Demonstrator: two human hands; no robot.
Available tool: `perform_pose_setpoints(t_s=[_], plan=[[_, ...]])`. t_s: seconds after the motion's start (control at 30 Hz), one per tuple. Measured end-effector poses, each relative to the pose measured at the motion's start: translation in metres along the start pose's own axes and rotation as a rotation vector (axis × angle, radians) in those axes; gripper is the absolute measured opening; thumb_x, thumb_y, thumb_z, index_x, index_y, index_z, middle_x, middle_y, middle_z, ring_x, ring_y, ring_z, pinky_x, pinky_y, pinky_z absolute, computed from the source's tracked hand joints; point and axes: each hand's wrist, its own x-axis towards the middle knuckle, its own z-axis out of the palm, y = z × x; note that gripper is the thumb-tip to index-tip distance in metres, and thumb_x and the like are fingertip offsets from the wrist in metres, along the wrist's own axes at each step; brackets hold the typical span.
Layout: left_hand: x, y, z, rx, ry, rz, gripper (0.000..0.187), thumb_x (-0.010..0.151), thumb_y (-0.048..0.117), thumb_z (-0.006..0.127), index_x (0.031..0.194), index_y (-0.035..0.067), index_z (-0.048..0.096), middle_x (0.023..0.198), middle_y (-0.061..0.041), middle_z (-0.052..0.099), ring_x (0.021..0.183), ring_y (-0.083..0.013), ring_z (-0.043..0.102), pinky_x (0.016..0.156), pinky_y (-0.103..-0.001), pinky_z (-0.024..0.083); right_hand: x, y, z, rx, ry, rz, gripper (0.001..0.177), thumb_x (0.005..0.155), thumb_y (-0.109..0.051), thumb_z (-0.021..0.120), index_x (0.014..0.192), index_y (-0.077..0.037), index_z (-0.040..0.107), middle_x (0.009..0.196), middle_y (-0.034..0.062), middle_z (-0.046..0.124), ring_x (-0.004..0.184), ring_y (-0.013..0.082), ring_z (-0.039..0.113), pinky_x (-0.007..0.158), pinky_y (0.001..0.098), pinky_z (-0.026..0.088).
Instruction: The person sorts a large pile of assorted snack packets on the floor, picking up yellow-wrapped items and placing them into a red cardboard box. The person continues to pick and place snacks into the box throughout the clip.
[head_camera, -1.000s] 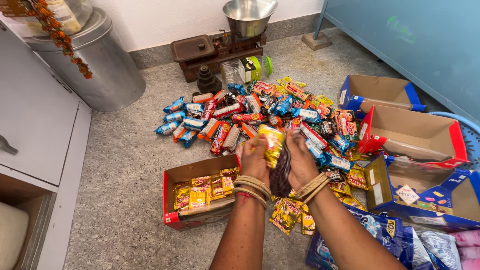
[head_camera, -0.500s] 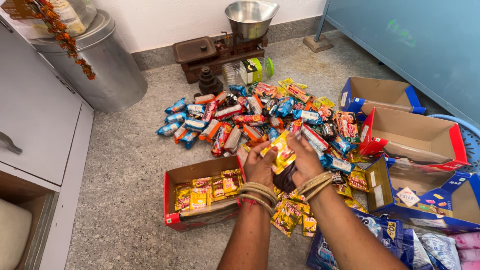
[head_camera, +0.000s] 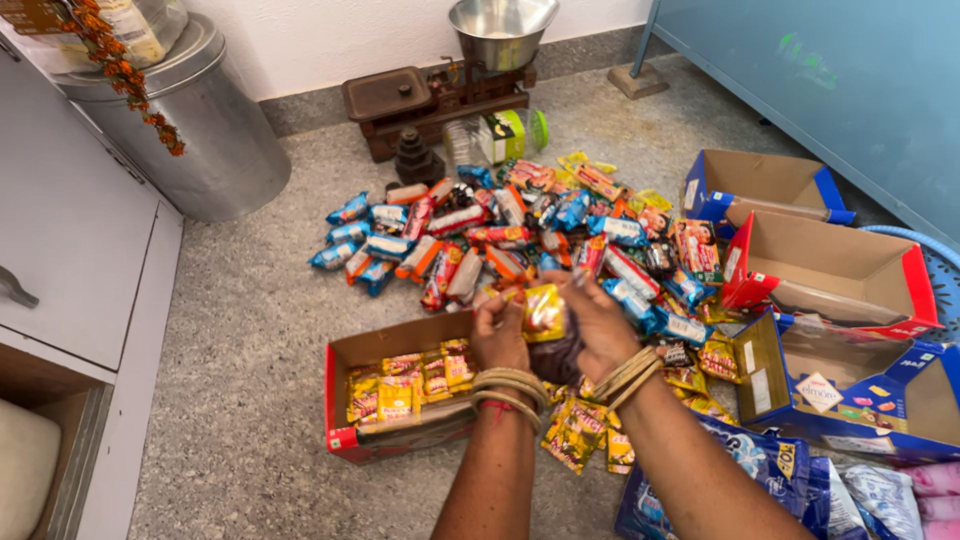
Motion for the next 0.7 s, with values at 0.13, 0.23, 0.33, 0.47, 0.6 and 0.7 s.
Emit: perform_pose_setpoints(t_s=[0.13, 0.23, 0.33, 0.47, 0.6, 0.7], plan=[[-0.019, 0.030, 0.014, 0.500, 0.122, 0.227, 0.036, 0.099, 0.022, 0.056, 0.130, 0.005, 0.060, 0.136, -0.018, 0.047, 0.119, -0.0310, 0.052, 0.103, -0.047, 0.042, -0.025, 0.027, 0.031, -0.110, -0.073, -0.002, 0.044, 0.100, -0.028, 0.059, 0.137, -0.005, 0.059, 0.131, 0.0098, 0.066, 0.116, 0.0193, 0.065, 0.100, 0.0345, 0.053], [-0.033, 0.051, 0.023, 0.684, -0.096, 0.110, 0.044, 0.105, 0.036, 0.047, 0.111, 0.000, 0.070, 0.128, -0.021, 0.060, 0.122, -0.0336, 0.054, 0.109, -0.047, 0.045, -0.029, 0.022, 0.040, -0.192, -0.043, -0.005, 0.055, 0.099, -0.040, 0.054, 0.143, -0.008, 0.056, 0.138, 0.0094, 0.061, 0.123, 0.0193, 0.060, 0.103, 0.0341, 0.050], [-0.050, 0.047, 0.037, 0.558, -0.236, 0.101, 0.052, 0.106, 0.036, 0.035, 0.148, 0.008, 0.046, 0.158, -0.016, 0.039, 0.147, -0.0344, 0.034, 0.120, -0.045, 0.025, -0.026, 0.006, 0.038, -0.144, -0.035, 0.014, 0.060, 0.100, -0.047, 0.050, 0.147, -0.010, 0.053, 0.143, 0.0082, 0.058, 0.124, 0.0199, 0.057, 0.104, 0.0356, 0.048], [-0.033, 0.023, 0.030, 0.637, -0.297, 0.261, 0.051, 0.107, 0.032, 0.036, 0.146, 0.004, 0.051, 0.156, -0.019, 0.044, 0.148, -0.0357, 0.035, 0.121, -0.045, 0.026, -0.024, 0.006, 0.039, -0.084, 0.049, 0.082, 0.058, 0.096, -0.043, 0.053, 0.147, -0.015, 0.051, 0.143, 0.0036, 0.059, 0.125, 0.0170, 0.060, 0.104, 0.0363, 0.049], [0.006, 0.009, -0.007, 0.421, -0.331, 0.033, 0.046, 0.105, 0.026, 0.041, 0.142, 0.004, 0.058, 0.140, -0.015, 0.062, 0.131, -0.0282, 0.054, 0.110, -0.039, 0.041, -0.019, 0.020, 0.038, -0.139, -0.056, 0.048, 0.050, 0.096, -0.024, 0.062, 0.143, -0.010, 0.054, 0.134, 0.0113, 0.063, 0.118, 0.0191, 0.063, 0.102, 0.0362, 0.049], [0.028, 0.015, -0.034, 0.143, -0.397, -0.190, 0.042, 0.101, 0.017, 0.059, 0.141, 0.003, 0.063, 0.113, -0.010, 0.067, 0.096, -0.0179, 0.060, 0.080, -0.032, 0.048, -0.007, 0.022, 0.030, -0.287, -0.052, 0.020, 0.042, 0.095, -0.015, 0.064, 0.136, -0.005, 0.061, 0.121, 0.0125, 0.069, 0.111, 0.0189, 0.065, 0.097, 0.0352, 0.051]])
